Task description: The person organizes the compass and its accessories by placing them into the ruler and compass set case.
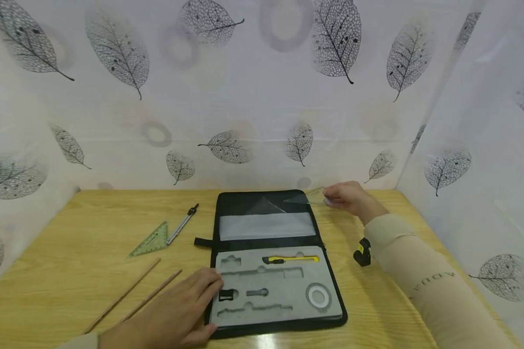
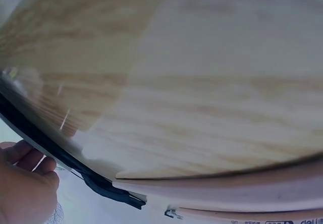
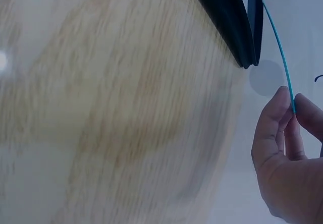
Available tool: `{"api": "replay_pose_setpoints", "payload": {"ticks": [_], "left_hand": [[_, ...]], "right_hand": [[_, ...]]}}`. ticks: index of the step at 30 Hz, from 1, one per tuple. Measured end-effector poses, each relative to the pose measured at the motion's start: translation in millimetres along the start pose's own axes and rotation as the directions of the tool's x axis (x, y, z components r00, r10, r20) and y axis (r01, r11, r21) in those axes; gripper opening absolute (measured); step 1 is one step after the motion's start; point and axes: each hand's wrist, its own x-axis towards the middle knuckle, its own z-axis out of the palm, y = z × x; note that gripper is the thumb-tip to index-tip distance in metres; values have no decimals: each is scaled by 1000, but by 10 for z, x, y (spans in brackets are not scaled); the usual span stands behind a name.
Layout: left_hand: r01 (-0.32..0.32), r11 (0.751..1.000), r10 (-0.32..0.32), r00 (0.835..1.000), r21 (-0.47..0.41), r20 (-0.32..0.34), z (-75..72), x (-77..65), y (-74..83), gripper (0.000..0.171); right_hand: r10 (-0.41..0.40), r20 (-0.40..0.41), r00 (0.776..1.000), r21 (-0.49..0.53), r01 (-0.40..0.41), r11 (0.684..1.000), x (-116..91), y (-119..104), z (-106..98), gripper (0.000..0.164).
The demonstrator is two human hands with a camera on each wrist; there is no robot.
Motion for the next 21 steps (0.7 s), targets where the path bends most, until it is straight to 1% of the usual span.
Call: {"api": "replay_pose_setpoints", "payload": {"ticks": [6,10,14,18,21], "left_hand": [[-49,998,51,996,28,-76,37,24,-34,63],[-61,997,65,992,40,-112,51,3,-51,63],[-72,996,79,987,56,-137,71,-12,-60,64],[-84,995,91,983,56,-157,72,-4,-71,64],[-89,994,97,982,59,-160,66,11,-79,63]], "right_hand": [[7,-17,1000,-34,-8,999,63,40,75,46],[11,-29,1000,-70,-13,997,123,35,177,43],[4,-36,999,-91,-7,996,162,14,260,41],[3,-47,999,-117,-9,993,205,13,280,39],[-13,-50,999,-172,4,985,227,6,278,38]]}}
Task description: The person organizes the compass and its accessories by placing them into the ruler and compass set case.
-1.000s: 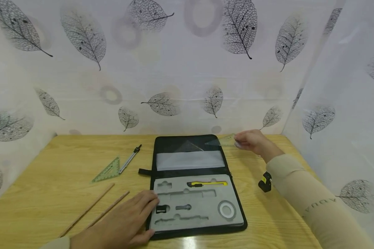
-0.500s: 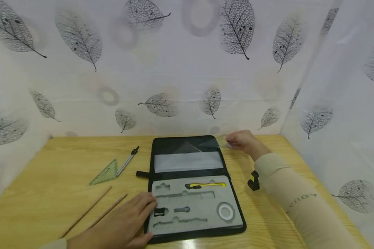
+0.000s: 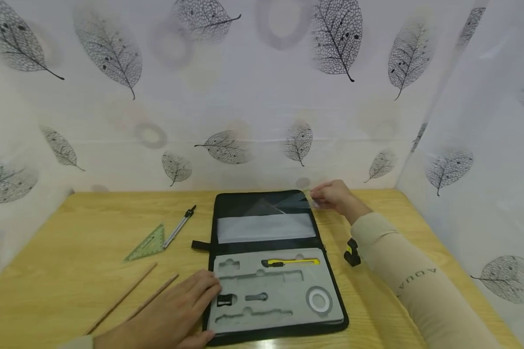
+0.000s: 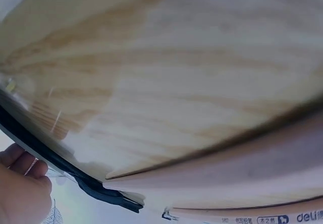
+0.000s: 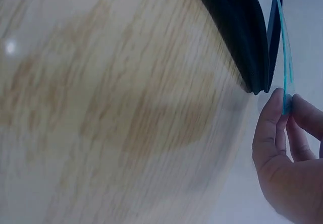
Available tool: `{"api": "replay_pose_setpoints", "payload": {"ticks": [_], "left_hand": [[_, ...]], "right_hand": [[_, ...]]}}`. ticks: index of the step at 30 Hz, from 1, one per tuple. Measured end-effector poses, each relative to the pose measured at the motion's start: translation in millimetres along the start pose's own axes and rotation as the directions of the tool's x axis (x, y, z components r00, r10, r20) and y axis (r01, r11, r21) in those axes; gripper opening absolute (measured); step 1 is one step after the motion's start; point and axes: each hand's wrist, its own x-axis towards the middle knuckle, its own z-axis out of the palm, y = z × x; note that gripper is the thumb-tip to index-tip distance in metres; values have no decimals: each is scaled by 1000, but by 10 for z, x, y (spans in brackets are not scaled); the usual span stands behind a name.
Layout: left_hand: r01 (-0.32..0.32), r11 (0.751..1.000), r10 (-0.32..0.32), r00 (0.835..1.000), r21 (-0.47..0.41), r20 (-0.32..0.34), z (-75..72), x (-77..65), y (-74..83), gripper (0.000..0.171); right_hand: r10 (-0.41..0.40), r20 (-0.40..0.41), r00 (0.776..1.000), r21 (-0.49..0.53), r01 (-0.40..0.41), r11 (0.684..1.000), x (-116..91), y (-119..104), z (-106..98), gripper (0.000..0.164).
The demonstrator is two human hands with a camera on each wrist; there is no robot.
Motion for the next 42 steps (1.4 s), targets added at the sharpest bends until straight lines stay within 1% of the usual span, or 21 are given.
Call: {"api": "replay_pose_setpoints", "payload": {"ticks": [3,6,10,12,15,19,22,27,30,33,37,42], "left_hand": [[2,1000,-2,1000,5,9,-9,6,0,64],[5,1000,-5,1000,4,15,-15,7,2,64],[5,1000,-5,1000,2,7,-14,9,6,64],[4,1000,-4,1000,0,1,-11,10,7,64],[9,1000,-9,1000,-8,7,-16,8,9,63],[18,1000,-17,999,-19,29,-22,2,13,64],[19,1000,-19,999,-18,33,-25,-2,17,64],[23,999,-22,999,-22,37,-38,-3,25,65],[32,999,-30,998,-30,57,-52,-5,28,65],[38,999,-36,997,-33,70,-62,-7,29,65],[42,998,-39,997,-35,71,-54,-6,30,65],[57,998,-53,995,-40,89,-42,-10,25,67]], "right_hand": [[-40,19,999,-63,41,997,18,-5,15,37],[-84,65,994,-115,91,989,29,-11,43,35],[-144,115,983,-149,160,976,25,-30,97,27],[-179,137,974,-150,199,968,23,-40,121,21],[-185,120,975,-192,205,960,31,-62,176,17],[-156,67,986,-272,168,948,49,-86,263,21],[-166,62,984,-300,177,937,68,-98,332,22],[-205,78,976,-353,220,909,97,-108,448,25],[-228,91,969,-396,246,885,85,-132,499,29],[-249,112,962,-432,273,860,79,-154,533,29],[-253,144,957,-468,291,834,79,-156,541,26],[-244,208,947,-483,316,816,80,-142,538,27]]}}
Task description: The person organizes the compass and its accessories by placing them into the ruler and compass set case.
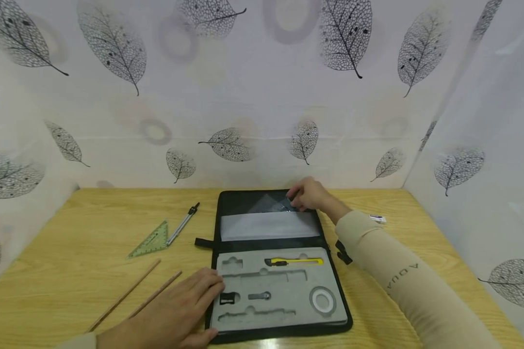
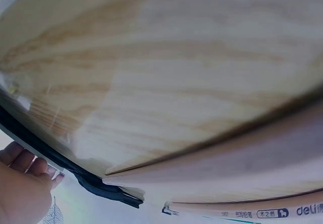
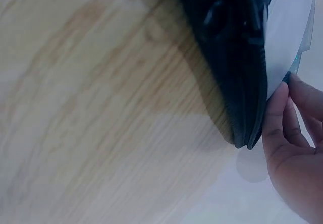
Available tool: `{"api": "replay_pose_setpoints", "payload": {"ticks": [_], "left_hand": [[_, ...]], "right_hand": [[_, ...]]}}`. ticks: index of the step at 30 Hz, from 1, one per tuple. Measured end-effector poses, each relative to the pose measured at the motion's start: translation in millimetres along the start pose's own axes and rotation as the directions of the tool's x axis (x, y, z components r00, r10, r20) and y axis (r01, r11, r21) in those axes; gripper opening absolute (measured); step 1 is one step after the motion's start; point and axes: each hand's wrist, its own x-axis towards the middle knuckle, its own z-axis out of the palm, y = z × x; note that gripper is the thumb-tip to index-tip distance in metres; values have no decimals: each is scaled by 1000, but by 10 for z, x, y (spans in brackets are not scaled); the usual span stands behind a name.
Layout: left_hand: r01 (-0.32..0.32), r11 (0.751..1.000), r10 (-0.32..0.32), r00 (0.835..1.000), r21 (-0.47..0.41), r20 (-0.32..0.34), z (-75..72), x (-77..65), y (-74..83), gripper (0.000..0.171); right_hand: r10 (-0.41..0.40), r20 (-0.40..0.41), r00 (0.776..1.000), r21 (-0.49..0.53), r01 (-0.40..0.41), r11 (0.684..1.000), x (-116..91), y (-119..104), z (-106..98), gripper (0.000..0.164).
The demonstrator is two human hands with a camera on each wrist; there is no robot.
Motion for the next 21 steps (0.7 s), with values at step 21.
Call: {"api": "replay_pose_setpoints", "payload": {"ticks": [21], "left_hand": [[-6,1000,6,999,-1,-41,11,-3,8,67]], "right_hand": [[-104,172,979,-259,147,955,-107,-126,-11,18]]}}
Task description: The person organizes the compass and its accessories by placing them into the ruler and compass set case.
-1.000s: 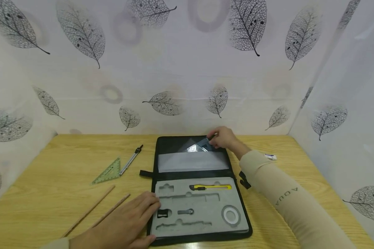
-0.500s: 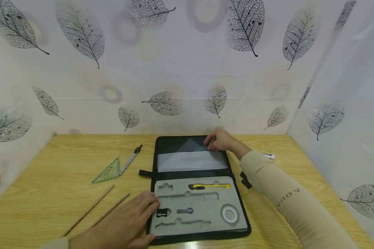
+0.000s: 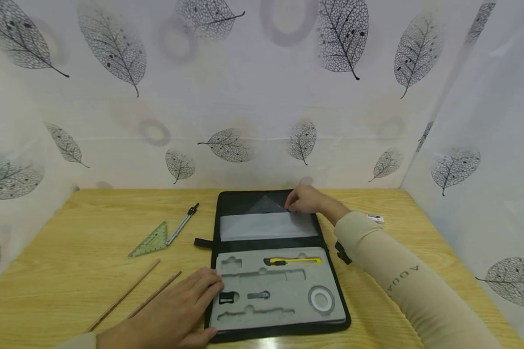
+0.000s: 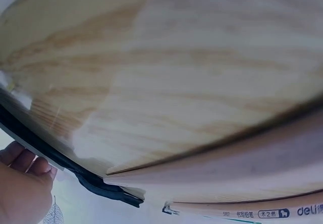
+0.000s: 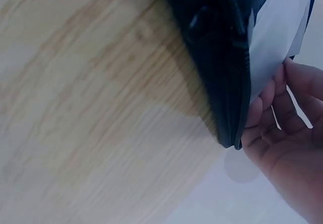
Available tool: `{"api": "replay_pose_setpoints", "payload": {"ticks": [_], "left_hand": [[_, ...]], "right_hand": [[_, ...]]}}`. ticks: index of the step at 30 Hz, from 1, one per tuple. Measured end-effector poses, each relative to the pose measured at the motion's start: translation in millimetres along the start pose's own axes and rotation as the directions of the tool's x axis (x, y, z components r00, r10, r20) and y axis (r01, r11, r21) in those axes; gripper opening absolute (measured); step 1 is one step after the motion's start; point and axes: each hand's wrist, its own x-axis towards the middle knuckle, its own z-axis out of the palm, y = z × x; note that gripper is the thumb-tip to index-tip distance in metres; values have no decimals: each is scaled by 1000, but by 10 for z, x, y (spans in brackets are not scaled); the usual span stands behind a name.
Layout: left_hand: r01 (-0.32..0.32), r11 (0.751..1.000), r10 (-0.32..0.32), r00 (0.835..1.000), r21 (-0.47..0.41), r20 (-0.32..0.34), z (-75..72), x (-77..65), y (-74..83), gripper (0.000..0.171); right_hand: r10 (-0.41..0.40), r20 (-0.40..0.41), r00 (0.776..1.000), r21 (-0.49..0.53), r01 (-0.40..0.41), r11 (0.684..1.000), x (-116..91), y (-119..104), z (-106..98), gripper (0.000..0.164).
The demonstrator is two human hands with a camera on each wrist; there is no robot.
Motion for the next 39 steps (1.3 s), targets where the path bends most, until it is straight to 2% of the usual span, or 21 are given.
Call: {"api": "replay_pose_setpoints", "payload": {"ticks": [5,7,13,21,28,34,39], "left_hand": [[-4,1000,4,1000,1,3,0,7,-2,68],[-4,1000,4,1000,0,9,-2,9,-3,68],[-5,1000,5,1000,-3,22,-17,8,9,66],[-15,1000,15,1000,15,1,-35,7,10,66],[-20,1000,20,1000,14,-10,-18,2,2,65],[-25,1000,25,1000,16,-15,-7,5,-2,65],[-29,999,30,999,20,-31,-4,8,-1,66]], "right_hand": [[26,-18,1000,60,-25,998,-35,84,-4,23],[50,-40,998,121,-44,992,-64,119,-11,24],[125,-80,989,329,-92,940,-175,277,-70,24],[172,-29,985,443,-142,885,-458,596,-238,28],[308,27,951,534,-274,800,-719,861,-415,34],[371,39,928,554,-330,765,-931,1072,-564,39],[440,35,897,575,-378,725,-1105,1241,-663,37]]}}
